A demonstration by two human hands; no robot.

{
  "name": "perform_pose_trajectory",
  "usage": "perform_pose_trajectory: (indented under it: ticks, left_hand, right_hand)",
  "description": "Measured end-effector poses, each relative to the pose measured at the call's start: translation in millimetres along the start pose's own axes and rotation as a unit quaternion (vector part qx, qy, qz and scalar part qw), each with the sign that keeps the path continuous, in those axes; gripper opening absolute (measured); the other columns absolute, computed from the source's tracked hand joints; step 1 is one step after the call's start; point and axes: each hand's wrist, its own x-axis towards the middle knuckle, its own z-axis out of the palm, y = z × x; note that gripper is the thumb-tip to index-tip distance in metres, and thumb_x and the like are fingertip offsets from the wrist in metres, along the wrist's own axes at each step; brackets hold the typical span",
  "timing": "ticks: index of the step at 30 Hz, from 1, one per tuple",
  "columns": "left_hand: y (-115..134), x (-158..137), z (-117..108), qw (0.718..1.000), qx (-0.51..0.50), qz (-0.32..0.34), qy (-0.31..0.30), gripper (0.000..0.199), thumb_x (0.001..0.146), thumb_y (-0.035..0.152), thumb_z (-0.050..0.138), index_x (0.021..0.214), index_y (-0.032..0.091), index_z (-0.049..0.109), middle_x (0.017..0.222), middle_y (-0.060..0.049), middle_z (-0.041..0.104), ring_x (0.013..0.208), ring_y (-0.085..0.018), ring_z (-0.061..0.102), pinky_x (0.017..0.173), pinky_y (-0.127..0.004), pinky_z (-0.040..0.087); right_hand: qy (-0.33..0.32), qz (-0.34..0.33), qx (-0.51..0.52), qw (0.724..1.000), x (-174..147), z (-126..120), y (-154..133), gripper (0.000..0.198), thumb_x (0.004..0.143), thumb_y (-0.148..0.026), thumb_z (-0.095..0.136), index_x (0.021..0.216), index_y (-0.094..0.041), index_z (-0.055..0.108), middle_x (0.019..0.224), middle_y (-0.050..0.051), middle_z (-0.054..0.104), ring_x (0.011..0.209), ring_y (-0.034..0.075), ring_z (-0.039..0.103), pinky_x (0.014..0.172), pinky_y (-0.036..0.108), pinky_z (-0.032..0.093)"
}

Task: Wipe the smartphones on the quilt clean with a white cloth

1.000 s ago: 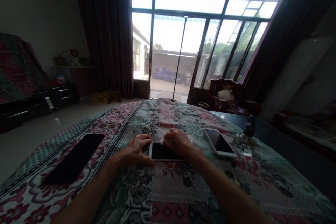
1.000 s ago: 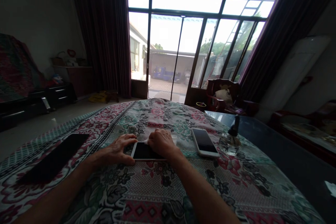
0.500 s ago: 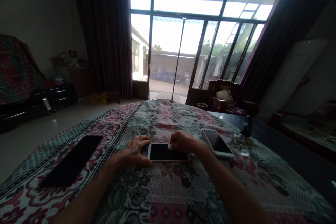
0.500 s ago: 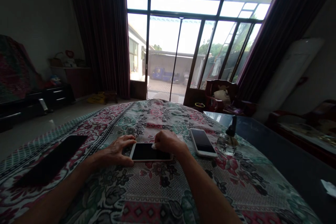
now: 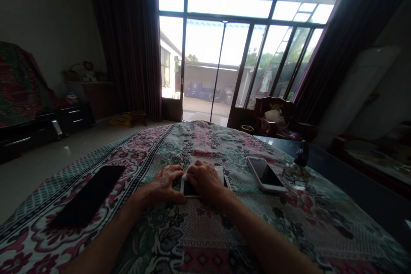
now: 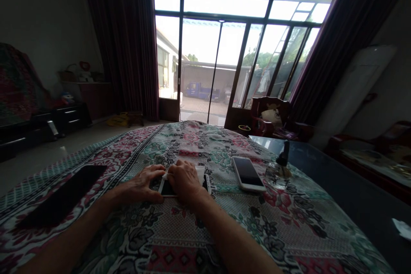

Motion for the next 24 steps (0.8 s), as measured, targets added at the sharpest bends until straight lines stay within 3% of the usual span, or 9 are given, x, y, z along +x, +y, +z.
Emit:
perform_pose_trajectory:
  ticks: [3, 11, 16, 20, 24]
  left_hand:
    - [0.2, 0.0, -0.4, 1.000, 0.002, 0.005, -0.002, 0.076, 0.060, 0.056, 0.075, 0.127, 0.024, 0.058, 0.151, -0.007, 0.039, 0.141, -0.034, 0.028, 0.116, -0.042, 0.025]
    - [6.9, -3.5, -4.8, 1.000, 0.001, -0.005, -0.002, 0.079, 0.061, 0.055, 0.075, 0.130, 0.022, 0.055, 0.152, -0.010, 0.038, 0.142, -0.032, 0.027, 0.116, -0.043, 0.024]
    - [6.8, -5.2, -4.4, 1.000, -0.006, -0.003, 0.007, 0.081, 0.059, 0.057, 0.077, 0.130, 0.024, 0.055, 0.152, -0.009, 0.039, 0.142, -0.031, 0.027, 0.116, -0.042, 0.024]
    - [1.1, -5.1, -5.0, 1.000, -0.023, 0.015, -0.006, 0.084, 0.059, 0.056, 0.077, 0.133, 0.023, 0.053, 0.153, -0.009, 0.037, 0.143, -0.032, 0.025, 0.117, -0.042, 0.023]
    - [-2.1, -6.4, -6.9, 0.999, -0.037, 0.021, -0.018, 0.084, 0.062, 0.054, 0.076, 0.135, 0.024, 0.051, 0.155, -0.008, 0.035, 0.145, -0.031, 0.022, 0.118, -0.042, 0.020]
  right_hand:
    - [0.000, -0.002, 0.008, 1.000, 1.5, 1.0, -4.6, 0.019, 0.090, -0.028, 0.054, 0.090, -0.021, 0.072, 0.093, 0.005, 0.065, 0.085, 0.017, 0.055, 0.076, 0.028, 0.035]
    - [-0.093, -0.045, 0.062, 0.993, -12.7, -29.3, 2.4, 0.018, 0.079, -0.017, 0.062, 0.089, -0.023, 0.075, 0.087, 0.003, 0.065, 0.074, 0.012, 0.055, 0.067, 0.022, 0.036]
    - [-0.144, -0.053, 0.041, 0.987, -26.8, -43.7, 0.4, 0.018, 0.074, -0.015, 0.063, 0.084, -0.024, 0.075, 0.080, 0.001, 0.065, 0.072, 0.012, 0.054, 0.065, 0.022, 0.035]
    - [-0.117, -0.029, 0.021, 0.992, -21.1, -40.4, -2.3, 0.016, 0.080, -0.021, 0.061, 0.087, -0.024, 0.075, 0.083, 0.002, 0.064, 0.074, 0.013, 0.055, 0.067, 0.023, 0.035]
    - [-0.076, 0.007, 0.006, 0.997, -6.1, -21.9, -8.2, 0.020, 0.087, -0.025, 0.055, 0.093, -0.021, 0.074, 0.089, 0.005, 0.064, 0.078, 0.015, 0.055, 0.071, 0.025, 0.035]
